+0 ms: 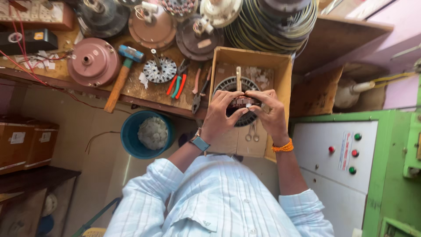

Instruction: The person works on a motor stator placed in a cardboard box, repeatedly inserting small white insulating pieces into the copper windings and trimming them with scissors. The person handles the stator and uses scissors to cut the insulation to fit.

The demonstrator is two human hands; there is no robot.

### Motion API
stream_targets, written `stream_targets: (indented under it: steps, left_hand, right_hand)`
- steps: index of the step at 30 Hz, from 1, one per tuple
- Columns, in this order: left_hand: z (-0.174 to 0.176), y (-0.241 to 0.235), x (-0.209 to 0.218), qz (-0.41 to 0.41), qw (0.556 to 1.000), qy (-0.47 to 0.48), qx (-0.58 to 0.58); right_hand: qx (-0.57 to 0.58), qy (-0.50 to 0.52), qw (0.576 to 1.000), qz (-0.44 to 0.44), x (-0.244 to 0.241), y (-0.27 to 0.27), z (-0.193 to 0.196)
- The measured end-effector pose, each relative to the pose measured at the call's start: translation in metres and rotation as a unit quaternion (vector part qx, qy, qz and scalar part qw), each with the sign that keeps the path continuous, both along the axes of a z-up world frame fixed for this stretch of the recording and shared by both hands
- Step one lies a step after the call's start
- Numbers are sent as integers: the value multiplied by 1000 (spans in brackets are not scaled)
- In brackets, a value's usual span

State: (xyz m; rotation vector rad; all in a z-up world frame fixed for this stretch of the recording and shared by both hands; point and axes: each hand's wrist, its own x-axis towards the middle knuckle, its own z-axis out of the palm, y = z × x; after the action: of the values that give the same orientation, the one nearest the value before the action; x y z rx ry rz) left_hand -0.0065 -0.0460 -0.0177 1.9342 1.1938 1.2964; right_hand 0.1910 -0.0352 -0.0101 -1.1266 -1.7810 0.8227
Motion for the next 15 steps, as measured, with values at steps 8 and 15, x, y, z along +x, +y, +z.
stream_targets:
  steps: [8,15]
  left_hand:
    - [-11,-17,14,64,994,51,79]
    - [-20,-13,16,59,994,38,87]
  right_hand:
    - [58,-54,997,14,6,-20,-2]
    - [90,-63,994,-29,-3,-26,-5]
